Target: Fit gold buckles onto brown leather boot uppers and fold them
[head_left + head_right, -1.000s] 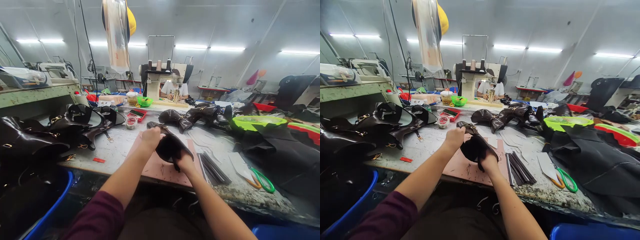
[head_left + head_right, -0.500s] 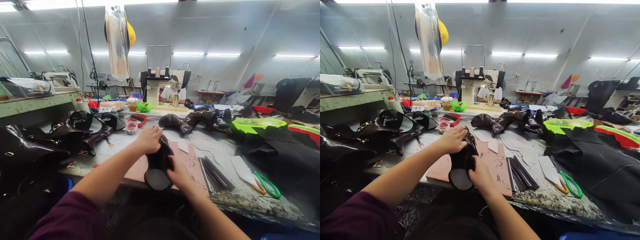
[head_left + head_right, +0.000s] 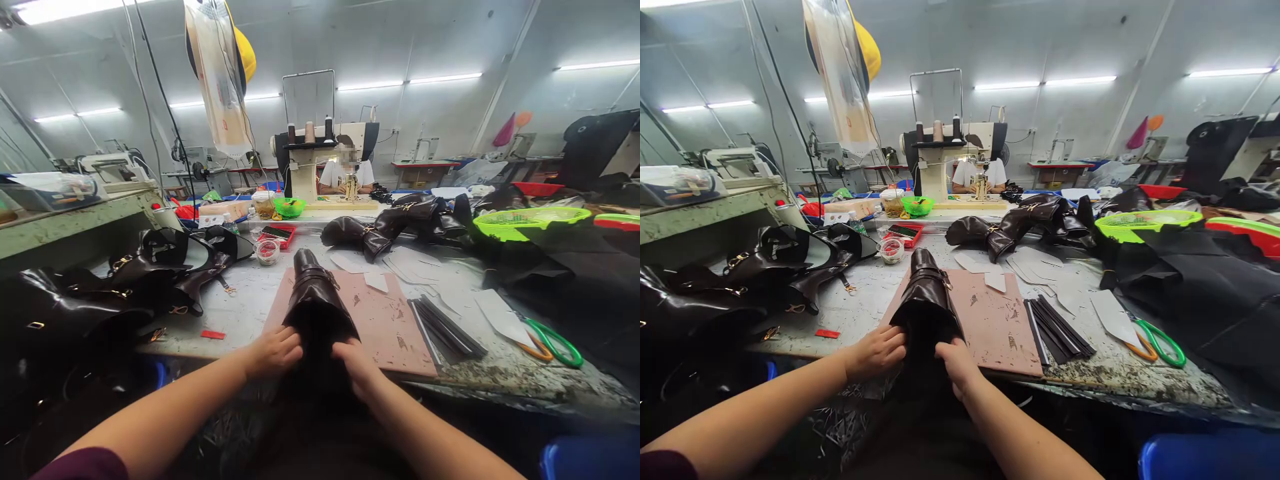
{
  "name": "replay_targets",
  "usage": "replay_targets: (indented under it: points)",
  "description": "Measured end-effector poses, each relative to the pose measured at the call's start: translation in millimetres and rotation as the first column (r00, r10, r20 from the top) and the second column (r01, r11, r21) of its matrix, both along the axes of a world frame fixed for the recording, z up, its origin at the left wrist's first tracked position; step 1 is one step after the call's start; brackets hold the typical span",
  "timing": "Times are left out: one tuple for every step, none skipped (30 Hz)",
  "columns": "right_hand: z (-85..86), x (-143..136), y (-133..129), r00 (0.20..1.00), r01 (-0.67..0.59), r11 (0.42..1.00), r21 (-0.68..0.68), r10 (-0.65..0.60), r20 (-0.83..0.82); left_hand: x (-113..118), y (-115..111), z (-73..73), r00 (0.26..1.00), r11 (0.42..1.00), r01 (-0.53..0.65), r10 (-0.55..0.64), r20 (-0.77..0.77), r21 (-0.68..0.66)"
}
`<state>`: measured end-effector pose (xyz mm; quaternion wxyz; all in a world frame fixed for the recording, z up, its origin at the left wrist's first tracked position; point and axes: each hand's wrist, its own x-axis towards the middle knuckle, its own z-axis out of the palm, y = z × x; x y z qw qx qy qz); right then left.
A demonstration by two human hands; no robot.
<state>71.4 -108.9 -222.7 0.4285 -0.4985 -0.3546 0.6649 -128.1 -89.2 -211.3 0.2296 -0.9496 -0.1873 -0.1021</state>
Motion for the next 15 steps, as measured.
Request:
replay_targets:
  points:
    - [3.7, 2.7, 3.1, 1.000, 0.001, 1.000, 0.001, -0.001, -0.001, -1.8, -2.1, -3.2, 1.000, 1.000, -0.016, 0.016, 0.005, -0.011]
    - [7.2, 5.1, 6.0, 1.000, -0.002, 1.000, 0.005, 0.002, -0.003, -2.2, -4.5, -5.8, 0.999, 0.999, -0.035, 0.035, 0.003, -0.036]
    - [10.3, 6.8, 8.7, 1.000, -0.008, 1.000, 0.012, 0.008, -0.004, -0.8, -6.7, -8.0, 0.998, 0.996, -0.059, 0.058, -0.009, -0.073]
    - [12.9, 7.8, 10.9, 1.000, -0.014, 1.000, 0.025, 0.014, -0.002, 2.6, -8.6, -9.8, 0.996, 0.989, -0.091, 0.089, -0.029, -0.117]
    - [14.9, 7.9, 12.5, 1.000, -0.017, 0.999, 0.043, 0.017, 0.005, 8.1, -10.1, -11.4, 0.991, 0.977, -0.134, 0.127, -0.049, -0.164]
    - [16.3, 7.2, 13.7, 1.000, -0.018, 0.998, 0.065, 0.017, 0.019, 15.7, -11.0, -12.8, 0.984, 0.962, -0.176, 0.166, -0.064, -0.207]
    - [17.1, 5.9, 14.4, 0.999, -0.016, 0.995, 0.094, 0.013, 0.041, 25.0, -11.4, -14.4, 0.976, 0.947, -0.216, 0.208, -0.061, -0.238]
    - [17.6, 4.1, 14.9, 0.998, -0.013, 0.992, 0.126, 0.005, 0.069, 35.5, -11.5, -16.2, 0.967, 0.932, -0.254, 0.251, -0.042, -0.259]
    - [18.1, 2.1, 15.2, 0.995, -0.011, 0.987, 0.160, -0.005, 0.100, 46.5, -11.6, -18.1, 0.957, 0.918, -0.283, 0.291, -0.012, -0.276]
    - [18.6, 0.3, 15.5, 0.991, -0.008, 0.981, 0.196, -0.018, 0.132, 57.2, -12.0, -20.2, 0.942, 0.906, -0.317, 0.336, 0.021, -0.282]
    - [19.5, -1.1, 15.8, 0.986, -0.004, 0.973, 0.232, -0.035, 0.162, 66.9, -12.9, -22.2, 0.927, 0.894, -0.346, 0.372, 0.044, -0.284]
    - [20.5, -1.9, 16.3, 0.980, 0.001, 0.963, 0.268, -0.054, 0.190, 75.1, -14.3, -24.0, 0.909, 0.880, -0.377, 0.411, 0.067, -0.288]
    - [21.4, -1.9, 16.8, 0.973, 0.006, 0.953, 0.304, -0.075, 0.218, 81.4, -16.1, -25.6, 0.892, 0.865, -0.402, 0.444, 0.084, -0.299]
    - [22.1, -1.1, 17.3, 0.964, 0.007, 0.941, 0.338, -0.096, 0.246, 85.5, -17.7, -27.0, 0.880, 0.851, -0.414, 0.465, 0.097, -0.323]
    - [22.0, 0.2, 17.7, 0.954, 0.001, 0.928, 0.372, -0.113, 0.279, 87.4, -18.6, -28.2, 0.867, 0.834, -0.419, 0.485, 0.113, -0.360]
